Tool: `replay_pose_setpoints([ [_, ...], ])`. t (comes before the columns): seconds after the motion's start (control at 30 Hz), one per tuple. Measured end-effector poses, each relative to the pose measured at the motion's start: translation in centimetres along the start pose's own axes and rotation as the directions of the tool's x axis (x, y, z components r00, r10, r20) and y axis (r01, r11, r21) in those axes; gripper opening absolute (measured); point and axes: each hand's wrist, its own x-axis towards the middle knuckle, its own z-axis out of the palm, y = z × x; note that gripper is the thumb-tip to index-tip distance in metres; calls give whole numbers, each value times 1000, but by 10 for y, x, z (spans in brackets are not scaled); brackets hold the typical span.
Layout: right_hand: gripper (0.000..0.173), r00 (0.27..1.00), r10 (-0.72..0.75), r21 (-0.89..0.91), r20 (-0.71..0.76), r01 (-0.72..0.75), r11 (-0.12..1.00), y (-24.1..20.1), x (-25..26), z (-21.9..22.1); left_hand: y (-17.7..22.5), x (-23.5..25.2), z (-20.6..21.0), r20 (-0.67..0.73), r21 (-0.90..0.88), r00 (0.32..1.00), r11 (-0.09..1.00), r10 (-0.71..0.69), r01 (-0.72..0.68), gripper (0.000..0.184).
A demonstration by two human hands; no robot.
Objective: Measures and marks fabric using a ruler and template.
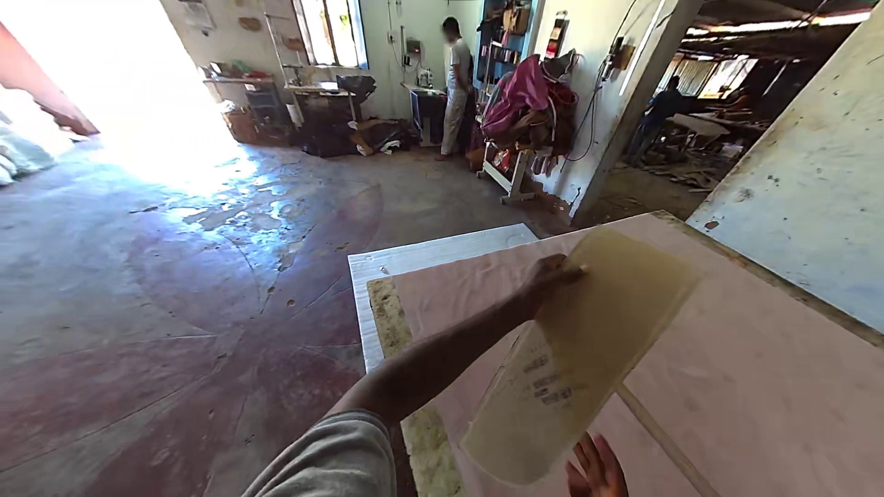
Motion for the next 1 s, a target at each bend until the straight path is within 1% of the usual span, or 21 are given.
replay_pose_setpoints([
  [0.03, 95, 999, 32, -22, -18, -32, 999, -18, 14, 24, 10, -10, -10, -44, -29, 999, 999, 14, -15, 37],
  [0.1, 88, 991, 74, -113, -113, -87, 990, -37, 34, 61, 24, -24, -32, -155, -48, 987, 997, 52, -60, 38],
  [0.13, 76, 985, 73, -110, -159, -91, 990, -36, 42, 72, 26, -27, -46, -203, -52, 976, 995, 74, -87, 38],
  [0.17, 61, 977, 65, -81, -201, -82, 993, -33, 50, 80, 27, -29, -61, -243, -74, 966, 992, 86, -107, 37],
  [0.2, 50, 977, 67, -52, -202, -79, 996, -31, 60, 83, 30, -30, -75, -267, -108, 962, 989, 65, -97, 36],
  [0.27, 44, 989, 99, -58, -110, -106, 993, -31, 79, 78, 37, -33, -110, -256, -152, 965, 988, -47, 8, 37],
  [0.33, 45, 984, 177, -156, -6, -176, 972, -37, 95, 65, 32, -23, -154, -184, -195, 969, 973, -162, 126, 38],
  [0.4, 50, 953, 297, -284, 53, -271, 920, -45, 108, 57, 23, -5, -200, -128, -291, 958, 933, -256, 211, 43],
  [0.43, 52, 929, 365, -354, 65, -321, 879, -48, 112, 55, 15, 3, -222, -120, -320, 950, 917, -289, 239, 43],
  [0.5, 50, 889, 453, -469, 62, -375, 799, -53, 120, 54, -4, 8, -252, -109, -345, 934, 894, -339, 284, 42],
  [0.57, 45, 887, 461, -563, 3, -380, 734, -62, 134, 47, -29, 17, -267, -66, -382, 927, 868, -368, 318, 38],
  [0.63, 45, 899, 429, -661, -84, -373, 651, -77, 153, 33, -56, 32, -267, -5, -404, 917, 840, -398, 362, 30],
  [0.67, 46, 903, 412, -713, -119, -367, 597, -78, 166, 18, -73, 41, -266, 46, -428, 918, 823, -394, 374, 30],
  [0.73, 44, 928, 332, -802, -172, -328, 500, -76, 192, -15, -102, 59, -254, 154, -478, 923, 790, -354, 383, 31],
  [0.77, 44, 932, 309, -829, -190, -320, 458, -76, 206, -29, -113, 70, -244, 166, -503, 926, 779, -339, 375, 32],
  [0.83, 45, 939, 267, -858, -215, -312, 407, -71, 232, -55, -131, 92, -220, 116, -558, 934, 755, -338, 343, 43],
  [0.9, 48, 935, 266, -873, -233, -322, 367, -63, 255, -76, -147, 116, -198, 14, -631, 928, 717, -372, 297, 61],
  [0.93, 47, 933, 266, -883, -243, -326, 338, -58, 265, -82, -153, 129, -187, -58, -665, 911, 696, -409, 270, 65],
  [1.0, 42, 934, 246, -895, -260, -329, 301, -48, 281, -91, -169, 157, -173, -166, -680, 863, 689, -476, 249, 70],
])
